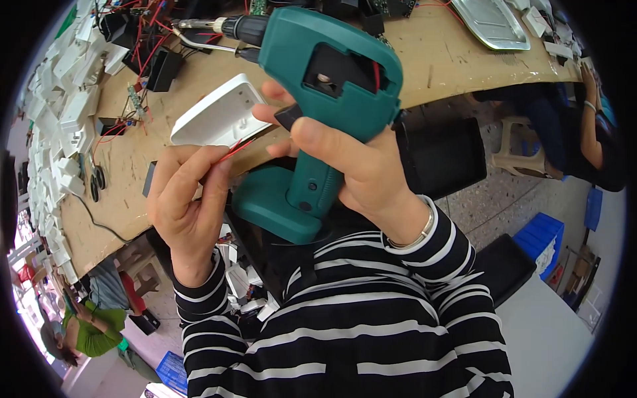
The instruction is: Assembling electronic components into plastic casings using a power tool at a manual workstation.
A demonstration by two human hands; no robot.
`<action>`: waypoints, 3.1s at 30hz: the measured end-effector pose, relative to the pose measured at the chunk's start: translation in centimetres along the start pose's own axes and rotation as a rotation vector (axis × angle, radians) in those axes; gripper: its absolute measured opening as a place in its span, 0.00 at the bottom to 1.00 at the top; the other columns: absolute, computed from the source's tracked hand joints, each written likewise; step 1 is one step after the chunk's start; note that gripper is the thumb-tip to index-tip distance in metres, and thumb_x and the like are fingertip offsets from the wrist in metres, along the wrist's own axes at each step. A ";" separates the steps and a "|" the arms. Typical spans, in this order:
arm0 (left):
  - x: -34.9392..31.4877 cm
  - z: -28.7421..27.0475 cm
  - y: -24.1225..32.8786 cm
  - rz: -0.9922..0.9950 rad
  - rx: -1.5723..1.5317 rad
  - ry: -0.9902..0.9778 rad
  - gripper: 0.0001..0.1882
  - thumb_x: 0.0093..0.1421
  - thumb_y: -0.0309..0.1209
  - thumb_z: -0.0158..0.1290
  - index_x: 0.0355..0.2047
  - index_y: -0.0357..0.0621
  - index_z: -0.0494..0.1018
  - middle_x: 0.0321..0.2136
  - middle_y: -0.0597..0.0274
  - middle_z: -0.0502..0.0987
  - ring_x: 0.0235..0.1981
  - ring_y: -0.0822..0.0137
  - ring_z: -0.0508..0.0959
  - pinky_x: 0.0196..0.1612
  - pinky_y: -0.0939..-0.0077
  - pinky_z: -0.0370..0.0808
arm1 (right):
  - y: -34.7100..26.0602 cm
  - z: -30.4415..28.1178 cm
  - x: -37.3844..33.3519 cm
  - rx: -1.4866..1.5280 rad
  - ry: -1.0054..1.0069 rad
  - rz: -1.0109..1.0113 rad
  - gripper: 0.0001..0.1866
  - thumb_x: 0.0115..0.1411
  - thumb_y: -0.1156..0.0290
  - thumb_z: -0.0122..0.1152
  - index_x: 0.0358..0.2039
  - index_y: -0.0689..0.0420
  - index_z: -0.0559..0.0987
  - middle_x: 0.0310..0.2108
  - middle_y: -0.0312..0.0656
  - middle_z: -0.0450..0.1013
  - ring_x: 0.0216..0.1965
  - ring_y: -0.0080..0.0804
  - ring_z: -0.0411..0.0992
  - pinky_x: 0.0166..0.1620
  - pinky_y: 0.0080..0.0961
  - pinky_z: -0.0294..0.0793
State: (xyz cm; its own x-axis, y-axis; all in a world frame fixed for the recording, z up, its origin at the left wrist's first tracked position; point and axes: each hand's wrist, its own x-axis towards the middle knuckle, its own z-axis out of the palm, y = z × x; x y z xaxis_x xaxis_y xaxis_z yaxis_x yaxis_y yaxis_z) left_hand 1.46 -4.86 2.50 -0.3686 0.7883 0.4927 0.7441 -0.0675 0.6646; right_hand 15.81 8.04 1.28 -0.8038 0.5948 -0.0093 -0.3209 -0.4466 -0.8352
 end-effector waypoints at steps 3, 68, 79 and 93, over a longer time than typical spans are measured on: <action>-0.4 0.9 -0.1 -0.046 0.034 0.064 0.10 0.45 0.17 0.58 0.30 0.38 0.75 0.23 0.60 0.71 0.22 0.65 0.71 0.24 0.76 0.66 | 0.0 -0.2 0.2 -0.017 -0.002 0.021 0.33 0.60 0.62 0.54 0.60 0.62 0.55 0.56 0.57 0.60 0.56 0.48 0.63 0.46 0.29 0.76; 1.9 4.2 -2.0 0.045 0.563 0.261 0.05 0.45 0.25 0.56 0.24 0.41 0.76 0.39 0.59 0.73 0.41 0.57 0.70 0.44 0.66 0.62 | -3.2 -1.2 -11.1 -0.387 0.144 0.179 0.36 0.50 0.59 0.67 0.53 0.67 0.65 0.47 0.52 0.69 0.41 0.32 0.72 0.43 0.29 0.74; 1.9 4.3 -1.8 0.014 0.566 0.256 0.05 0.44 0.25 0.56 0.23 0.40 0.77 0.40 0.59 0.73 0.42 0.56 0.69 0.45 0.65 0.61 | -3.4 -0.7 -10.6 -0.390 0.175 0.229 0.37 0.50 0.59 0.68 0.54 0.66 0.64 0.47 0.52 0.69 0.40 0.31 0.72 0.41 0.27 0.74; 1.9 4.3 -1.7 0.009 0.563 0.259 0.04 0.45 0.25 0.56 0.24 0.40 0.77 0.40 0.59 0.72 0.41 0.57 0.69 0.44 0.66 0.61 | -4.4 -0.1 -8.3 -0.475 0.230 0.176 0.40 0.48 0.63 0.70 0.57 0.65 0.60 0.43 0.54 0.70 0.30 0.30 0.73 0.34 0.22 0.75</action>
State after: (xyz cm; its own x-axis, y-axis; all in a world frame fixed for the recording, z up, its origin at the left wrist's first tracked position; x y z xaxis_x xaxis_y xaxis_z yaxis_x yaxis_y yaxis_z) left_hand 1.87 -0.64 -0.13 -0.4318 0.6102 0.6643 0.9015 0.3156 0.2960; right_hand 23.92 5.12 4.96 -0.6777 0.6927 -0.2468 0.1123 -0.2342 -0.9657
